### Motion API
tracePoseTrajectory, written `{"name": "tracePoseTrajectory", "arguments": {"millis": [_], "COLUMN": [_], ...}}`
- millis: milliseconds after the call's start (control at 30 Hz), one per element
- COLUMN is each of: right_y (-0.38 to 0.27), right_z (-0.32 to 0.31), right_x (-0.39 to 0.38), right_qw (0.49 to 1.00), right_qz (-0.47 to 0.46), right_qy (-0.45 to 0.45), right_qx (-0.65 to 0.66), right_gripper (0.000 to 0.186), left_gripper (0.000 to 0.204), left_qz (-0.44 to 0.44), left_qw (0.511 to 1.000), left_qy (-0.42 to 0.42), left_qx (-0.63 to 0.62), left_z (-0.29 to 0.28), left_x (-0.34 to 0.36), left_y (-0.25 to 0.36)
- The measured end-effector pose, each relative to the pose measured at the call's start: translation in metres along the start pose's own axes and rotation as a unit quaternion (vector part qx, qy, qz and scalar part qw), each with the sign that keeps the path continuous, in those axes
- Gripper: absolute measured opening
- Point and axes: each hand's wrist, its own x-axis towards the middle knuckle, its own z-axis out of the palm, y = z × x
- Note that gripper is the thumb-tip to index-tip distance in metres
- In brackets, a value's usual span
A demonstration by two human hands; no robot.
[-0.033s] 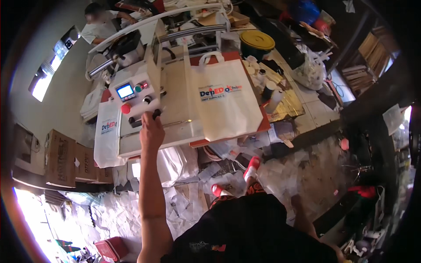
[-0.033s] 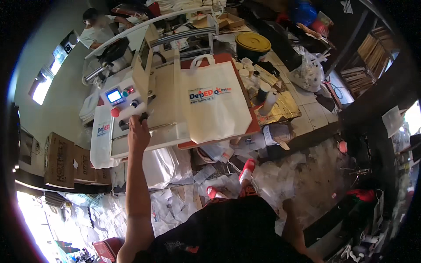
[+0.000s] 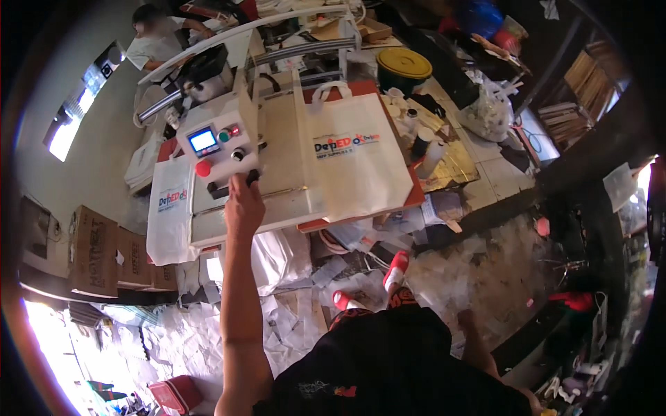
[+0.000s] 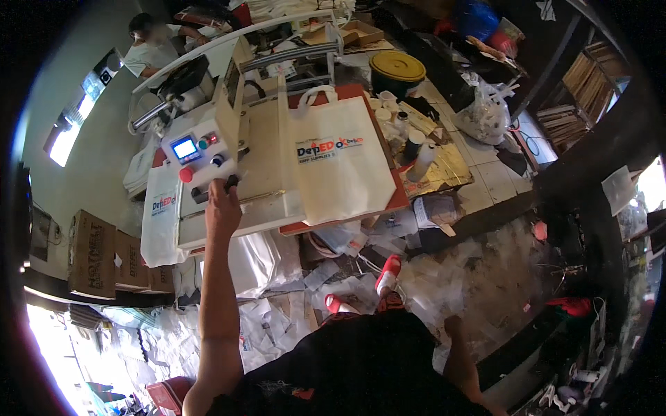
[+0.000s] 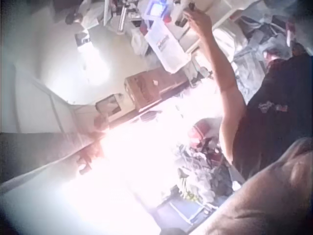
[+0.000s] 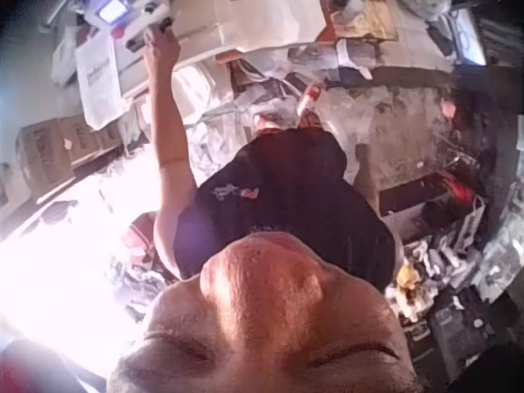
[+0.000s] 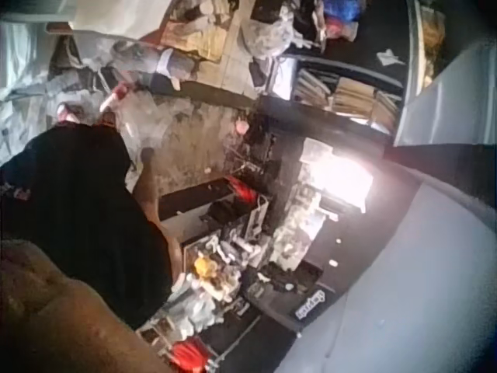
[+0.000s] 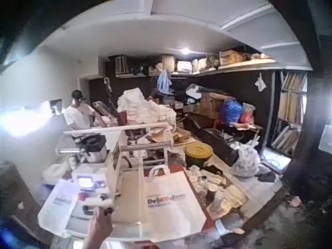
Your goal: The person aligns a graphic transfer onto white tote bags one at a time and operates a heat press machine by hand to apply the design.
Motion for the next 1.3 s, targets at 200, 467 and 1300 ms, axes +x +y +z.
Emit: {"name": "tracePoseTrajectory", "arguments": {"millis": [200, 467, 1300], "right_y": [0.014, -0.015, -0.270], "right_z": [0.049, 0.042, 0.010], "right_x": [-0.058, -0.144, -0.053], "right_qw": [0.990, 0.994, 0.876], "right_qz": [-0.086, -0.081, -0.308], "right_qy": [0.014, -0.057, 0.370], "right_qx": [-0.109, 0.047, -0.007], "right_gripper": [0.031, 0.025, 0.009], "left_gripper": [0.025, 0.038, 0.018], "left_qz": [0.059, 0.082, 0.138], "left_qw": [0.993, 0.985, 0.872], "left_qy": [-0.085, -0.150, -0.467], "left_qx": [-0.063, -0.006, 0.057], "left_z": [0.036, 0.086, -0.069], "left_x": [0.007, 0.013, -0.594], "left_y": [0.075, 0.140, -0.282]}}
